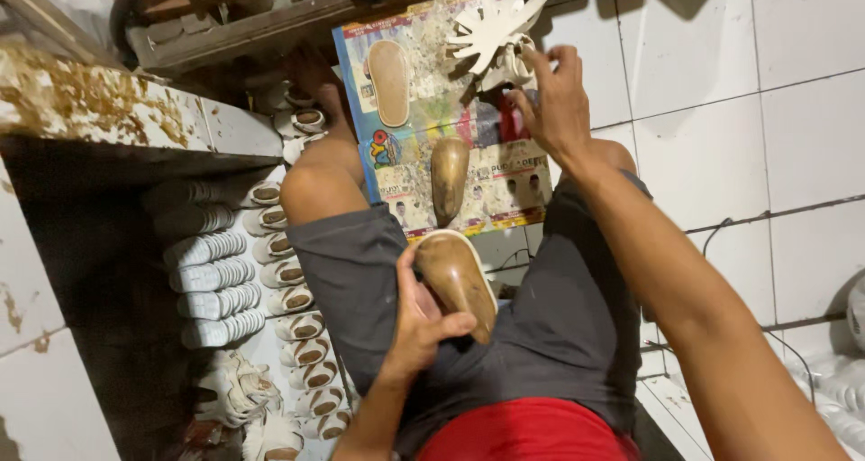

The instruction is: The person assembles a slipper by wrapping a white strap around a brown shoe last, folding and tucking the strap ends to form the upper. They repeat this process for multiple slippers, placing each finished unit on a nearby shelf.

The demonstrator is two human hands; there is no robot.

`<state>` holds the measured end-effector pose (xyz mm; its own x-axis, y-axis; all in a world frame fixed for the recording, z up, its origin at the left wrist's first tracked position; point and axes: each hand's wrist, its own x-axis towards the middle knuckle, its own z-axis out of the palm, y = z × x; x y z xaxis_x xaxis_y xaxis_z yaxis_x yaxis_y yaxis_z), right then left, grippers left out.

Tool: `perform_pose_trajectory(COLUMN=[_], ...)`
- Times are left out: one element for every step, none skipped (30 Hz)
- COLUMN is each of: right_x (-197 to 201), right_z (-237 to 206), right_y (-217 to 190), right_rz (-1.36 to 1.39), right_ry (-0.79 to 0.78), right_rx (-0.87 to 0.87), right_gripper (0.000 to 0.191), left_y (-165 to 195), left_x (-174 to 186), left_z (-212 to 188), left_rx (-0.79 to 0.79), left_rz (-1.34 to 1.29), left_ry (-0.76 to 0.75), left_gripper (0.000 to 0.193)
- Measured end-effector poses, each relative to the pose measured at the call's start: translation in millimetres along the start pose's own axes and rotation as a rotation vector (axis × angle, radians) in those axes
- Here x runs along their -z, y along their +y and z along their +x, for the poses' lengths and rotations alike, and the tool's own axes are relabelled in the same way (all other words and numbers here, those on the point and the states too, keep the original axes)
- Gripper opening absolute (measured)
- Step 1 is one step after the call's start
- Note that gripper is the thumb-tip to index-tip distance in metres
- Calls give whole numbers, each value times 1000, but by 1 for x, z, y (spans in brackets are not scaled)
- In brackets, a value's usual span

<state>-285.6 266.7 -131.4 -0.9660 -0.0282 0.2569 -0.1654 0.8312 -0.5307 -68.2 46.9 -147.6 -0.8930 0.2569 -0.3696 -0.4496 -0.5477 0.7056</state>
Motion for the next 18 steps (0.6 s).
perform_pose_trajectory(right_x=[-1,-2,-1,1,1,2,3,5,6,8,9,11,11,12,12,11,10,10], right_z=[8,14,20,25,26,27,28,28,31,33,35,37,39,41,42,42,43,43], right_y=[0,1,2,3,3,4,4,5,5,6,5,5,4,4,4,4,5,8], right_rz=[-8,-17,-32,37,116,196,239,279,314,325,335,349,345,341,336,354,373,388], right_ry=[3,10,21,-30,-94,-169,-216,-258,-290,-336,-385,-441,-441,-434,-425,-420,-408,-388], right_rx=[79,157,237,215,196,173,131,87,46,36,25,12,32,53,74,91,113,127], right_gripper=[32,22,17,17,18,20,22,25,28,27,27,26,25,24,23,22,20,19], left_y=[-1,-1,0,1,3,5,8,11,15,19,19,19,20,21,23,25,29,32], left_x=[-1,-2,-4,-7,-9,-12,-16,-20,-22,-24,-30,-36,-39,-42,-43,-43,-42,-41], left_z=[1,2,4,8,14,24,33,43,60,84,110,134,158,182,196,202,210,217], left_rx=[30,53,71,84,66,56,54,-40,-143,-256,-288,-313,-347,-384,-423,-306,-195,-84], left_rz=[-15,24,61,95,167,235,299,546,797,1050,1184,1318,1486,1658,1830,1884,1940,1992], left_ry=[4,-6,-22,-32,-85,-130,-175,-236,-303,-374,-427,-474,-470,-466,-461,-496,-528,-571], left_gripper=[124,125,126,127,125,122,120,116,113,111,106,101,98,94,92,86,80,75])
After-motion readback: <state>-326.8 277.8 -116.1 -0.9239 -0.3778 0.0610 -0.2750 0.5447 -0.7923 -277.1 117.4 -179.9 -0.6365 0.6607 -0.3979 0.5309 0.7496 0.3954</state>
